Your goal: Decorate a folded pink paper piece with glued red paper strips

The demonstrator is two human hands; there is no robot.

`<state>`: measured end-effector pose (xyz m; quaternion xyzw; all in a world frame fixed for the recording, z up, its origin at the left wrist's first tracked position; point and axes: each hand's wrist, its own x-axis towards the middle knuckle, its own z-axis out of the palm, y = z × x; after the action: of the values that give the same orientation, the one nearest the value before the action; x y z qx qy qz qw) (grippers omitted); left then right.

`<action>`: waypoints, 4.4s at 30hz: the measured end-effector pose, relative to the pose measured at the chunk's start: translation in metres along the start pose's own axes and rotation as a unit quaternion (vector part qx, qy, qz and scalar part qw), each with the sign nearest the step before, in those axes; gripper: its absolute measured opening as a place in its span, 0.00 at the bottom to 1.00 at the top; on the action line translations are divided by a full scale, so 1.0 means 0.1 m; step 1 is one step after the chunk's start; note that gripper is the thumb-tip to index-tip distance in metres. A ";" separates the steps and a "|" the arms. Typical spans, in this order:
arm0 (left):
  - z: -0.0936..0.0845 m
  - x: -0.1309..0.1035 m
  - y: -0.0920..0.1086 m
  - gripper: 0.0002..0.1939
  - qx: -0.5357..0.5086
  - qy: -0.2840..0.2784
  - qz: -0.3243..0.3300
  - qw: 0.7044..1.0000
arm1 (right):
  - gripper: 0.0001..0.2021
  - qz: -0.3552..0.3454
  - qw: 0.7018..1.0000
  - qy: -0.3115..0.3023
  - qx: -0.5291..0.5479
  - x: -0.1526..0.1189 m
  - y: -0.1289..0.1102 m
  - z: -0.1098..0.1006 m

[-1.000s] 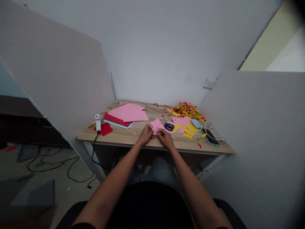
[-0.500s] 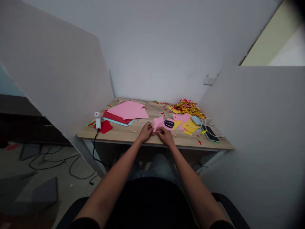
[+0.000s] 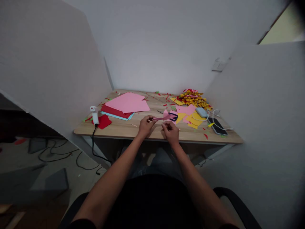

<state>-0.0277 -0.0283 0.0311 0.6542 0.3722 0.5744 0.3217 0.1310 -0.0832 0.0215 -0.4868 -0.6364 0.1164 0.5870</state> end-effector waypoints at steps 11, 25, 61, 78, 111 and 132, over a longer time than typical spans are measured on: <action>-0.30 -0.86 1.12 0.05 0.171 0.103 0.366 0.909 | 0.09 -0.194 0.973 0.082 -0.094 -0.47 -1.10 -0.40; -0.50 -1.09 1.78 0.01 0.170 0.042 0.302 0.937 | 0.05 -0.144 0.989 0.021 -0.031 -0.55 -1.73 -0.71; -0.35 -1.30 1.96 0.09 0.225 0.041 0.235 0.945 | 0.12 -0.111 0.978 0.042 -0.173 -0.57 -1.98 -0.80; -0.27 -1.32 1.95 0.14 0.198 0.030 0.256 0.946 | 0.10 -0.082 0.968 0.043 -0.234 -0.58 -1.99 -0.78; -0.32 -1.28 2.02 0.16 -0.086 0.012 0.010 0.996 | 0.06 -0.265 0.944 -0.127 -0.153 -0.40 -2.00 -1.03; -0.31 -1.34 1.84 0.16 0.070 0.167 0.217 0.959 | 0.08 -0.120 0.991 -0.038 -0.044 -0.55 -2.13 -0.85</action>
<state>-0.0455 -0.2378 0.1225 0.6346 0.3092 0.7042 0.0759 0.0921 -0.2669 0.1638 -0.4276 -0.7168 0.0353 0.5496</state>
